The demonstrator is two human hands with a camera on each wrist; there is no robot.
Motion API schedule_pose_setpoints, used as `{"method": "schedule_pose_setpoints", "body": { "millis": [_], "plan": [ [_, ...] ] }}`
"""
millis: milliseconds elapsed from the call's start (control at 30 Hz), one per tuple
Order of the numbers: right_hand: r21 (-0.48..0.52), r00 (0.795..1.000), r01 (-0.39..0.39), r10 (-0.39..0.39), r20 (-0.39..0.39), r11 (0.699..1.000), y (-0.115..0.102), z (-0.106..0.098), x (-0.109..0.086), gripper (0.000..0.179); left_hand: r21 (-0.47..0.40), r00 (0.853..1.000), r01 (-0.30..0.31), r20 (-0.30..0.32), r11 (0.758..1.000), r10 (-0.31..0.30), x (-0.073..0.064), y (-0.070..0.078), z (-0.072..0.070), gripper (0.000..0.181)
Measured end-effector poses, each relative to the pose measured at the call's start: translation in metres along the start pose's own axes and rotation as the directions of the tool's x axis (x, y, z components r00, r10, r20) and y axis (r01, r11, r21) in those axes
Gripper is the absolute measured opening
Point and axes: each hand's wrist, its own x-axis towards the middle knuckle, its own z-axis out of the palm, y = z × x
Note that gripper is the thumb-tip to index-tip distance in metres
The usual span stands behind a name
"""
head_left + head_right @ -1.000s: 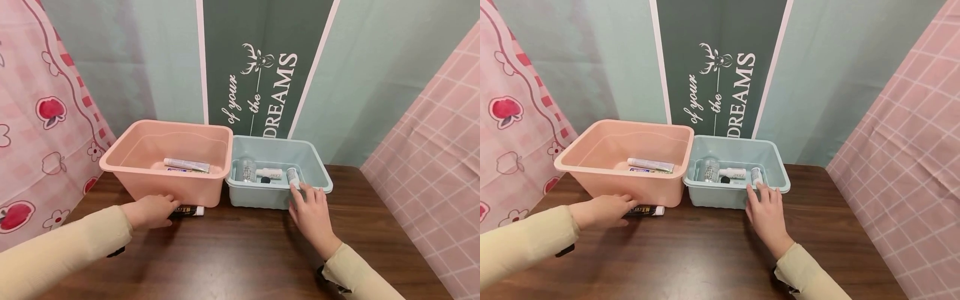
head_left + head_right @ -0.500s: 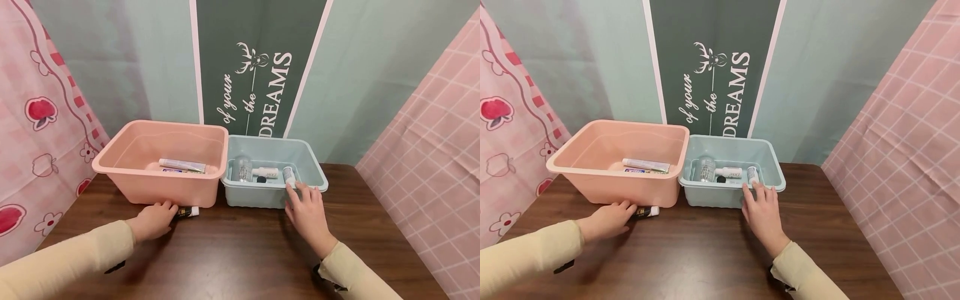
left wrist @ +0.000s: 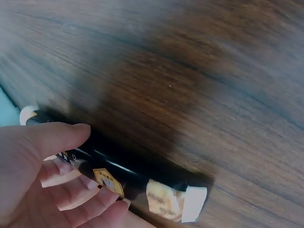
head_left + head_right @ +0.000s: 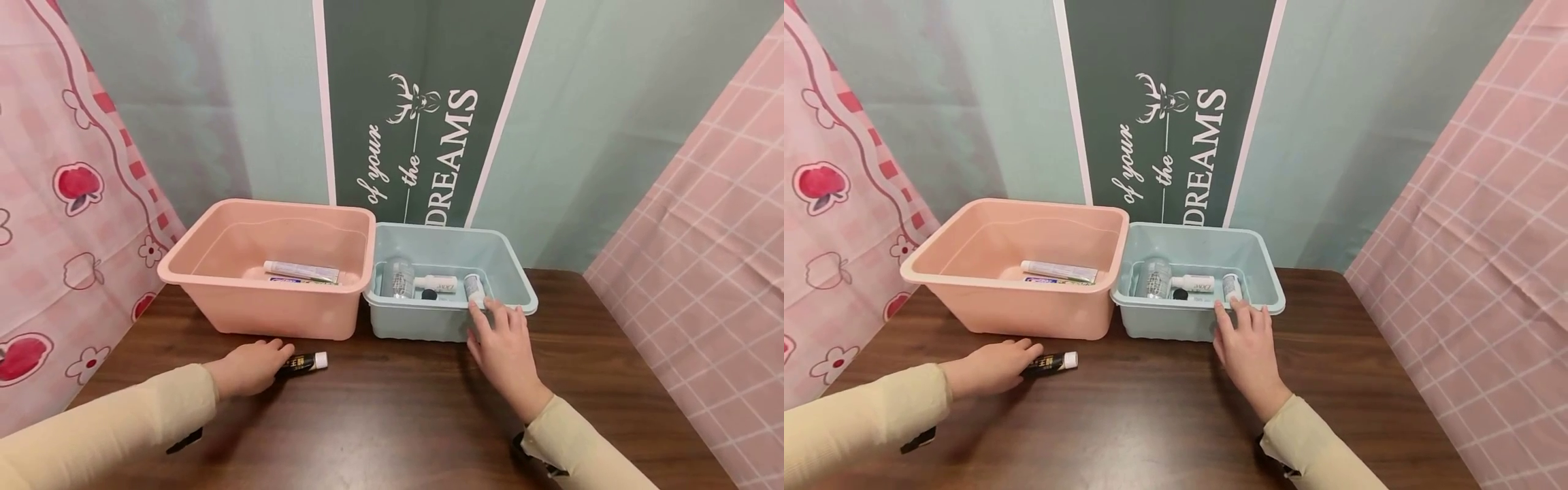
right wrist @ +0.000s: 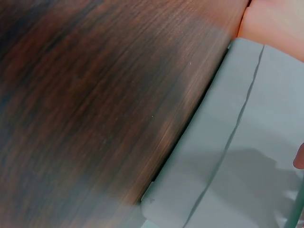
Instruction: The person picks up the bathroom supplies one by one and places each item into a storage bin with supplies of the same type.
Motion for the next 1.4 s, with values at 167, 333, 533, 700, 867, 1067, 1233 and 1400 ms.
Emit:
{"method": "schedule_pose_setpoints", "body": {
  "millis": [167, 333, 533, 700, 867, 1067, 1233, 1400],
  "plan": [
    [-0.002, 1.000, 0.003, -0.003, 0.012, 1.000, -0.001, 0.000, 0.000, 0.044, 0.021, 0.999, -0.036, -0.033, 0.999, 0.036, -0.003, 0.000, -0.005, 0.028],
    [0.005, 1.000, 0.012, -0.012, -0.008, 1.000, -0.001, 0.000, 0.000, 0.044, 0.020, 0.995, -0.059, -0.077, 0.998, 0.060, -0.004, -0.004, -0.019, 0.033],
    [0.005, 1.000, 0.013, -0.013, -0.019, 1.000, 0.001, -0.001, 0.001, 0.045, 0.031, 0.992, -0.092, -0.085, 0.995, 0.094, -0.007, -0.008, -0.035, 0.036],
    [0.009, 1.000, 0.014, -0.014, -0.011, 1.000, 0.000, -0.001, 0.003, 0.051, 0.017, 0.995, -0.084, -0.050, 0.996, 0.085, -0.013, -0.007, -0.049, 0.036],
    [0.007, 1.000, 0.017, -0.017, 0.009, 1.000, -0.001, -0.002, 0.001, 0.050, 0.017, 0.994, -0.101, -0.041, 0.995, 0.101, -0.019, -0.005, -0.063, 0.038],
    [0.018, 1.000, 0.001, -0.001, 0.001, 1.000, 0.001, -0.005, 0.002, 0.045, 0.043, 0.989, -0.122, -0.084, 0.992, 0.125, -0.020, -0.004, -0.077, 0.038],
    [0.027, 1.000, 0.013, -0.013, 0.007, 1.000, -0.001, -0.003, 0.003, 0.045, 0.037, 0.989, -0.125, -0.080, 0.991, 0.128, -0.027, -0.007, -0.088, 0.038],
    [0.022, 1.000, 0.011, -0.011, 0.014, 1.000, -0.001, -0.001, 0.004, 0.045, 0.011, 0.984, -0.161, -0.078, 0.987, 0.161, -0.033, -0.009, -0.101, 0.036]
  ]
}}
